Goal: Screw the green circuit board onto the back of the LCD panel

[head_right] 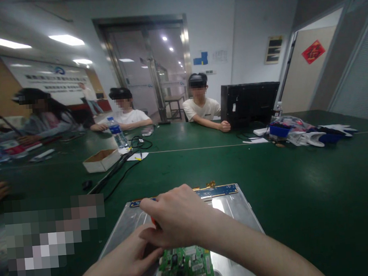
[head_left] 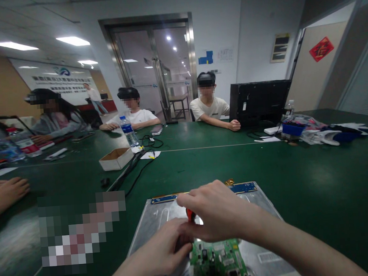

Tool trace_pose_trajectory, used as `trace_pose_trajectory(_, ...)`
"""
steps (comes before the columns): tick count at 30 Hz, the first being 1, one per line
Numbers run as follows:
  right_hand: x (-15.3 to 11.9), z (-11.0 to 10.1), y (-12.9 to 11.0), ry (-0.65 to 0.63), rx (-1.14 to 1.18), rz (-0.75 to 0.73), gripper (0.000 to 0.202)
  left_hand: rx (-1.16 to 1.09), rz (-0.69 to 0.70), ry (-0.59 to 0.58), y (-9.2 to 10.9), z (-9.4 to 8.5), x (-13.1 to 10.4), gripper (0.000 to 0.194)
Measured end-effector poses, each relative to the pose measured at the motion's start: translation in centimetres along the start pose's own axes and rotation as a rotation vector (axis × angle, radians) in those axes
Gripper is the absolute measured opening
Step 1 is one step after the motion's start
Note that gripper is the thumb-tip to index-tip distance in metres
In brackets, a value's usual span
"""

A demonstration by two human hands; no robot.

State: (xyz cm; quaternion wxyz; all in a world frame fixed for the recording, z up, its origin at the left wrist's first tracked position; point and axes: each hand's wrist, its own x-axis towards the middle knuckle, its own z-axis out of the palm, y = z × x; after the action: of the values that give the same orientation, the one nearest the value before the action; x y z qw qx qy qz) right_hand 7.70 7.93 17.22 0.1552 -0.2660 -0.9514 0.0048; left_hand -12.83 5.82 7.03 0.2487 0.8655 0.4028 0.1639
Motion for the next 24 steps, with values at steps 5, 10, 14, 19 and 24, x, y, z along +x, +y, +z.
trace_pose_trajectory(5,0.07,0.14,0.04,-0.02,-0.052,0.047,0.017,-0.018,0.006,-0.02,-0.09,0.23,-0.01,0.004)
trace_pose_trajectory(10,-0.11,0.04,-0.09,0.007,-0.016,0.019,0.014,0.043,0.0,0.013,-0.74,0.42,-0.07,0.008)
trace_pose_trajectory(14,-0.02,0.06,0.05,0.014,-0.003,0.001,0.019,0.027,-0.003,-0.004,-0.3,0.15,-0.04,0.005)
trace_pose_trajectory(19,0.14,0.34,0.1,-0.005,-0.05,0.038,0.019,-0.007,-0.006,-0.029,-0.29,0.28,-0.05,0.006)
trace_pose_trajectory(24,-0.07,0.06,-0.01,0.004,-0.001,0.007,0.014,0.031,0.028,0.019,-0.67,0.38,0.11,0.004)
